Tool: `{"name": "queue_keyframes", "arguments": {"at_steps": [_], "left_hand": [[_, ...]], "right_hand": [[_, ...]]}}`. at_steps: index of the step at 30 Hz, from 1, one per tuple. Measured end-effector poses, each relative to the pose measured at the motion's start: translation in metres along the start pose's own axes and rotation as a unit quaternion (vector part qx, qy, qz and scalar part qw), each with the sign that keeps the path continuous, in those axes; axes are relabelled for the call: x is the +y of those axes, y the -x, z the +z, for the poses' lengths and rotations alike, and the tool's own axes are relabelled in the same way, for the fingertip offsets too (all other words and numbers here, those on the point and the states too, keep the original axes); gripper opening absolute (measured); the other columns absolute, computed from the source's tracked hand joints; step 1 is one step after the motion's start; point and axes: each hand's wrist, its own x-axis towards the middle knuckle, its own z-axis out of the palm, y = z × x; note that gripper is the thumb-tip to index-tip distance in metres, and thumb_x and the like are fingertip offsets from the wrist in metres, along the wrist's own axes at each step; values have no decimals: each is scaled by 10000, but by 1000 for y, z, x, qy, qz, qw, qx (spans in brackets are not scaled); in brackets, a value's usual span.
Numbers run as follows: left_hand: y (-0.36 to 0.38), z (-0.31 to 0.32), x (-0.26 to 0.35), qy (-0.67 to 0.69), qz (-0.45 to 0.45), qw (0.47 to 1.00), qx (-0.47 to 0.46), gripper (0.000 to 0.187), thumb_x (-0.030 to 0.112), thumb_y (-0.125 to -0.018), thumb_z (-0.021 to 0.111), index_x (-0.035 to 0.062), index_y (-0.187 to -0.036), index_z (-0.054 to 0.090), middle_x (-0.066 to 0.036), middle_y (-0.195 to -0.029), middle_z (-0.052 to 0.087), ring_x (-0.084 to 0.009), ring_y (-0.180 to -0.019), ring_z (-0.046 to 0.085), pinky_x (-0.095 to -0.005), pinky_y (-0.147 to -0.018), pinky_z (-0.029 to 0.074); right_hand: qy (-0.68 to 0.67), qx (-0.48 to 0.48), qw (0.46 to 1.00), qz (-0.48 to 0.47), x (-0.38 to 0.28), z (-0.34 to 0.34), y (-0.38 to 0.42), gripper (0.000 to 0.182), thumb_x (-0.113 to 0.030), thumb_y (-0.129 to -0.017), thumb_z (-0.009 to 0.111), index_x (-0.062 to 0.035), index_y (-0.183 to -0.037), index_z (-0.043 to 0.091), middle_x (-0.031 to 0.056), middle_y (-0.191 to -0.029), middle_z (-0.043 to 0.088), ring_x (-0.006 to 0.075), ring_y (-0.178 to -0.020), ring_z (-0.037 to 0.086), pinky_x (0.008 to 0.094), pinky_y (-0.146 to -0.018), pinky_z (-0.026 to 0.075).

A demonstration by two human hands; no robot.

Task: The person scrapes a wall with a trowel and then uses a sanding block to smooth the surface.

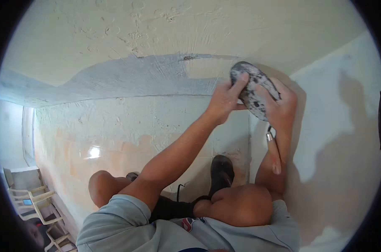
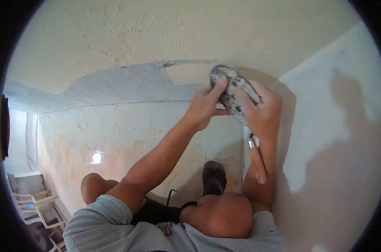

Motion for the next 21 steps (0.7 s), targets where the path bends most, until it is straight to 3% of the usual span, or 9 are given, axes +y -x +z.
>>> {"name": "queue_keyframes", "arguments": {"at_steps": [3, 4, 8, 10, 11, 16, 18, 20, 21], "left_hand": [[-3, 2, 2, 11, 1, 999, -32, 590, 529, -982, 600, -5, -1233, 585, -110, -1124, 642, -205, -971, 645, -432, -820, 612], [-4, -10, 4, 3, -7, 1000, 6, 570, 512, -996, 583, 0, -1248, 584, -108, -1128, 647, -210, -991, 653, -431, -834, 609], [10, -54, 22, -28, 11, 999, 31, 529, 500, -1025, 529, 20, -1239, 589, -97, -1104, 660, -203, -989, 662, -413, -833, 610], [11, -69, 18, -21, 65, 994, 80, 499, 505, -1035, 506, 48, -1219, 588, -76, -1096, 661, -192, -985, 662, -400, -824, 603], [12, -79, 21, -33, 60, 997, 40, 475, 508, -1039, 498, 69, -1201, 584, -60, -1103, 659, -182, -982, 661, -402, -821, 592], [13, -52, 11, 3, 50, 998, 47, 508, 517, -1026, 522, 59, -1241, 574, -54, -1127, 631, -172, -988, 640, -418, -830, 595], [8, -32, 4, -22, 9, 999, 48, 526, 506, -1015, 552, 35, -1249, 567, -66, -1128, 626, -180, -1005, 633, -424, -831, 604], [13, -4, 8, -4, 23, 1000, 6, 532, 491, -1014, 560, 6, -1231, 570, -78, -1100, 634, -182, -986, 640, -418, -817, 612], [7, 1, 5, -12, 14, 1000, -9, 531, 485, -1012, 568, -10, -1205, 583, -83, -1063, 644, -179, -946, 650, -408, -805, 618]], "right_hand": [[-8, -4, 1000, 0, -3, 2, -4, 150, -98, -842, 733, 27, -914, 693, 111, -693, 656, 89, -634, 565, 297, -608, 493], [20, -14, 1000, -18, -4, 9, -9, 151, -105, -844, 734, 24, -910, 693, 116, -695, 659, 93, -632, 566, 301, -609, 495], [16, 1, 999, -38, -18, 57, -12, 177, -156, -833, 732, 4, -879, 673, 209, -736, 651, 405, -673, 638, 381, -611, 505], [-13, -11, 995, -98, -11, 78, -14, 170, -112, -828, 757, 23, -858, 657, 137, -671, 620, 148, -586, 488, 322, -590, 473], [-33, -26, 997, -58, -10, 78, -13, 171, -114, -832, 754, 24, -861, 658, 150, -669, 607, 166, -569, 490, 322, -584, 474], [4, -25, 994, -104, -11, 54, -9, 168, -113, -845, 755, 28, -869, 666, 99, -664, 611, 117, -600, 498, 303, -588, 468], [-16, -2, 1000, -18, -4, 32, -2, 175, -122, -838, 755, 24, -896, 678, 143, -707, 656, 163, -589, 578, 313, -600, 489], [-45, 30, 998, 22, 1, 14, 6, 161, -94, -841, 766, 34, -905, 692, 104, -702, 667, 79, -627, 536, 284, -605, 485], [-5, 41, 999, 17, 4, 5, 7, 153, -83, -843, 767, 43, -895, 698, 97, -705, 675, 88, -624, 554, 276, -609, 487]]}}
